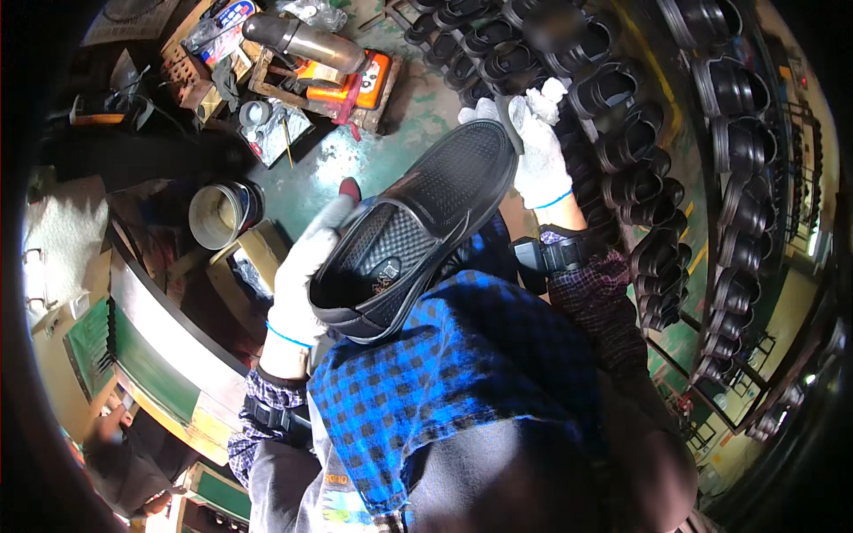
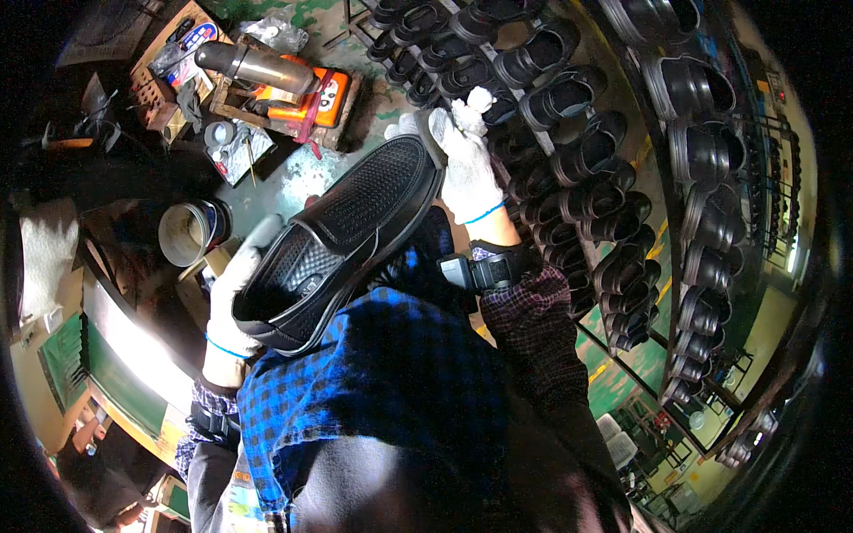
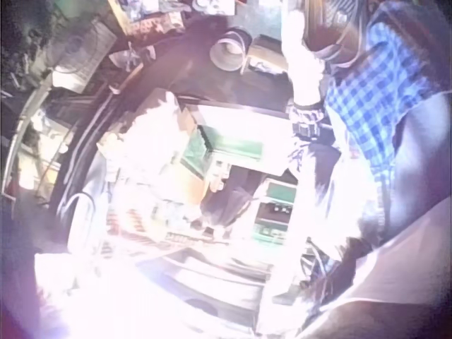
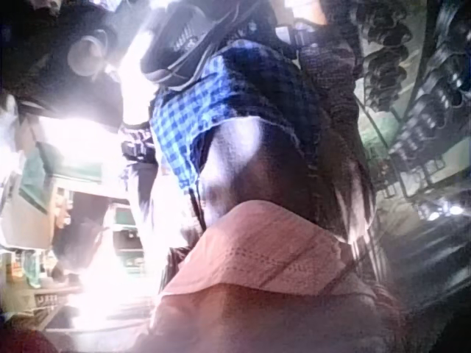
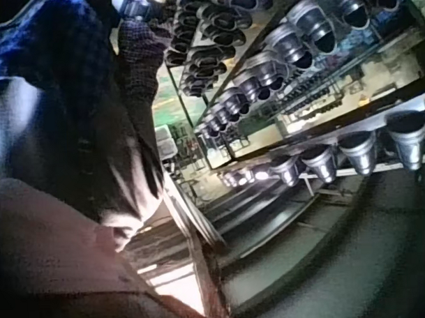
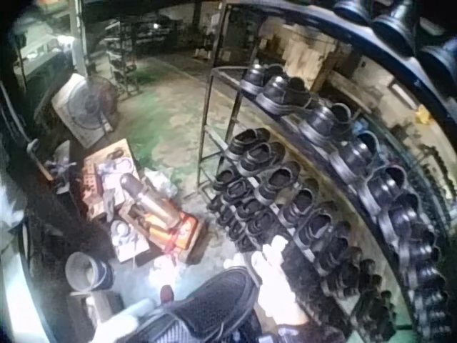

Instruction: Using a cloth and a small tool to clean and polish finished black shoes in a factory setting.

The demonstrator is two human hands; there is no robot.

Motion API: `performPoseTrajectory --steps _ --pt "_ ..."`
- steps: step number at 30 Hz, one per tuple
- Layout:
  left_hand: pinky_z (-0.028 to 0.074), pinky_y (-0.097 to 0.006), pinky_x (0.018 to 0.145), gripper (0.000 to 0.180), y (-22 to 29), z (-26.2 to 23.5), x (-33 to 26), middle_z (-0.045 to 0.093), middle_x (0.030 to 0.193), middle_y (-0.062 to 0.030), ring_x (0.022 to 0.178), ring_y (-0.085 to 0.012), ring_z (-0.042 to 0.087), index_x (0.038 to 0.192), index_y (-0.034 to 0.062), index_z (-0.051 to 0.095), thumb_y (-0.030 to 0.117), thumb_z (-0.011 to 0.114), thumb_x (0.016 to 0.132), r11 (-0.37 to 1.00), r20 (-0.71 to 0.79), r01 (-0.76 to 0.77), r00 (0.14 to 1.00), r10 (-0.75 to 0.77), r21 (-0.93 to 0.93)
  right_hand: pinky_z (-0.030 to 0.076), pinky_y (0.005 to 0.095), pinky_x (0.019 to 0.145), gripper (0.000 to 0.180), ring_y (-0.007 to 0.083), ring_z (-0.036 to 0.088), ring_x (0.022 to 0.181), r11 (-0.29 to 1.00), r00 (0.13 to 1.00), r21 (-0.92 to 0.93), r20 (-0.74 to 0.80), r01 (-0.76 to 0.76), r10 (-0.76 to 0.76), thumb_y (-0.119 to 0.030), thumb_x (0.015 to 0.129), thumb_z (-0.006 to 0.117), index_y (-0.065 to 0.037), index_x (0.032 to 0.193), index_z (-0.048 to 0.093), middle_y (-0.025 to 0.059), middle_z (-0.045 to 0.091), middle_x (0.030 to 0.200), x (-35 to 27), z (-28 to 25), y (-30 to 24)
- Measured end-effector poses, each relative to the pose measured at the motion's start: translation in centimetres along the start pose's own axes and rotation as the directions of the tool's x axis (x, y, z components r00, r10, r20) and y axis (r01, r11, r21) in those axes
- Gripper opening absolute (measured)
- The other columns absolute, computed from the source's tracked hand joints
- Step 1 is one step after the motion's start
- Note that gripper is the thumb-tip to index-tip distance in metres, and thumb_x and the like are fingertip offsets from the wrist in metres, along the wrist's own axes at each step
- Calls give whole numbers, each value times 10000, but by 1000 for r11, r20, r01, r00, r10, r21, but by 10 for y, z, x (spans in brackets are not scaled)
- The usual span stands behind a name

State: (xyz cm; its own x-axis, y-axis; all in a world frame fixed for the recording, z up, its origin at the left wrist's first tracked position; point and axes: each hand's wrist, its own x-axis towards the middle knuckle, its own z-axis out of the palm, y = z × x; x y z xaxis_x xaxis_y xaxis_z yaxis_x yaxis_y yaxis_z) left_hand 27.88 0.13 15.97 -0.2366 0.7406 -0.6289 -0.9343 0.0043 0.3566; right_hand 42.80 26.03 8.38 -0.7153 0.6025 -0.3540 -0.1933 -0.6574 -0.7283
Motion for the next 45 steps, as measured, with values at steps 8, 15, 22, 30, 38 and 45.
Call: performPoseTrajectory --steps 8,15,22,30,38,45 --pt "412 -320 968 463 4 -33 9 525 1225 -166 1097 -243 531 1257 -67 427 212 503 895 984 99 167 982 -162 -53 335 437 1001 448 318 422 1189 948 977 302 211 -103 39 -421 948 389 -29 1101 542 173 464 1267 8 -20 23" --pt "455 -308 754 253 -24 -119 12 588 830 -104 754 -203 544 853 -2 563 165 696 716 825 100 -284 957 271 488 341 479 1018 388 332 506 1125 827 897 562 354 21 -263 -403 935 426 -45 1005 559 157 577 1133 31 25 -15" --pt "506 -347 684 130 25 -68 -23 630 715 -139 690 -237 624 698 -25 638 97 637 741 459 243 -430 878 411 777 499 426 771 365 279 610 824 931 933 -154 -96 330 -347 -361 953 396 -25 987 534 124 601 897 25 27 -64" --pt "525 -383 770 303 45 -70 -17 648 664 -191 605 -282 647 708 -86 666 212 612 703 371 584 -723 691 426 583 440 371 821 242 267 552 891 -254 579 -808 566 532 -587 26 790 594 29 1029 558 122 579 819 1 50 -93" --pt "196 -276 1084 1026 54 16 -25 337 1414 -154 1319 -199 296 1383 -65 255 -82 696 457 946 145 -4 988 -46 323 488 243 643 139 132 607 659 303 858 -816 394 491 -329 -110 740 650 -21 846 644 65 659 773 -16 120 -72" --pt "155 -317 1099 974 46 -6 -21 408 1376 -152 1308 -241 328 1315 -41 412 -14 753 403 749 226 -164 974 20 642 485 271 602 146 163 625 637 452 865 -746 480 489 -145 -136 702 672 -20 784 638 84 641 710 -22 114 -88"
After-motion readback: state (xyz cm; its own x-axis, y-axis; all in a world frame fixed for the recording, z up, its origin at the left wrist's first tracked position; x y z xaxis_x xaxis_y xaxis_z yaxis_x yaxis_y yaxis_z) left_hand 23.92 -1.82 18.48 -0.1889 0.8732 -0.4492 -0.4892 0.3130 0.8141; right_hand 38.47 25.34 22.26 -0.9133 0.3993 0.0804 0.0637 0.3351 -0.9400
